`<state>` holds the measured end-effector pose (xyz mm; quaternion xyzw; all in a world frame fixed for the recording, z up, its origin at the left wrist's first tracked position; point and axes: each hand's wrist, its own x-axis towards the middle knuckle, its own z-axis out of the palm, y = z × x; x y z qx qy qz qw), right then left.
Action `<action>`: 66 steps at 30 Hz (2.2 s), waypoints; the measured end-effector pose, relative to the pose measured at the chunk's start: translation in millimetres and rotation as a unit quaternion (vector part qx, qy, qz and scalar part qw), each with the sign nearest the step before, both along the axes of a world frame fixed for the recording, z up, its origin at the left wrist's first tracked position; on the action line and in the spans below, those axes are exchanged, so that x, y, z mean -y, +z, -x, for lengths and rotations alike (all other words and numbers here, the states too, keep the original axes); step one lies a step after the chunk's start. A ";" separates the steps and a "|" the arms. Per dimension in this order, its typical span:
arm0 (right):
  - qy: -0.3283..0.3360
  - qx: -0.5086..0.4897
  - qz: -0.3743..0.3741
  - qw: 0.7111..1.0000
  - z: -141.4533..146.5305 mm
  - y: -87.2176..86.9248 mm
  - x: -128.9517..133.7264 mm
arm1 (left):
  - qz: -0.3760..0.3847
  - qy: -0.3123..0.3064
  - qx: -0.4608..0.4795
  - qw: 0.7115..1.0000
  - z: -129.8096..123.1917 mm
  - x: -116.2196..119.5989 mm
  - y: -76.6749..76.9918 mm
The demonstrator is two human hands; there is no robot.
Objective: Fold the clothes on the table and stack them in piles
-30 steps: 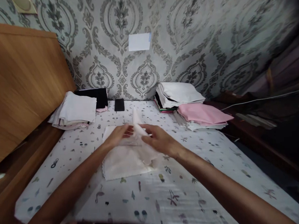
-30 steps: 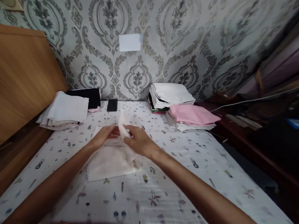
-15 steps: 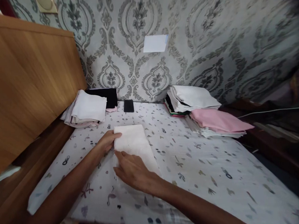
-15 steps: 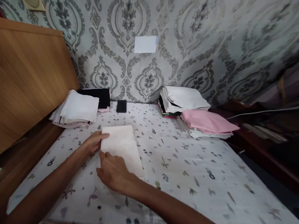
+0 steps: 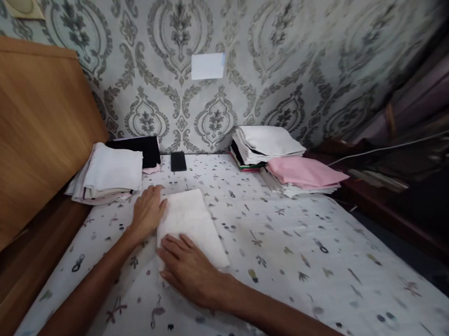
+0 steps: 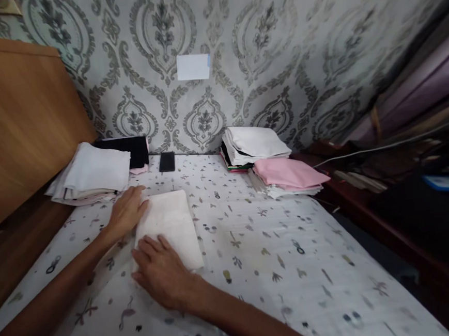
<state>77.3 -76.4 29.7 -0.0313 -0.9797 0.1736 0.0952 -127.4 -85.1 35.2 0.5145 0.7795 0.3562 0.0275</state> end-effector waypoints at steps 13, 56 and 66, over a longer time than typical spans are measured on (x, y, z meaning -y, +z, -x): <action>0.013 0.018 0.001 1.000 -10.7 -30.1 -18.5 | 0.267 -0.340 -0.100 0.896 -17.2 -96.3 -28.0; -0.063 -0.113 0.348 0.928 -55.7 -15.2 -111.5 | 0.166 -0.282 -0.360 0.874 -152.9 23.7 -8.0; -0.027 -0.114 0.375 0.920 -40.0 -48.0 -127.2 | 0.103 -0.245 -0.291 0.919 -153.4 20.8 -14.4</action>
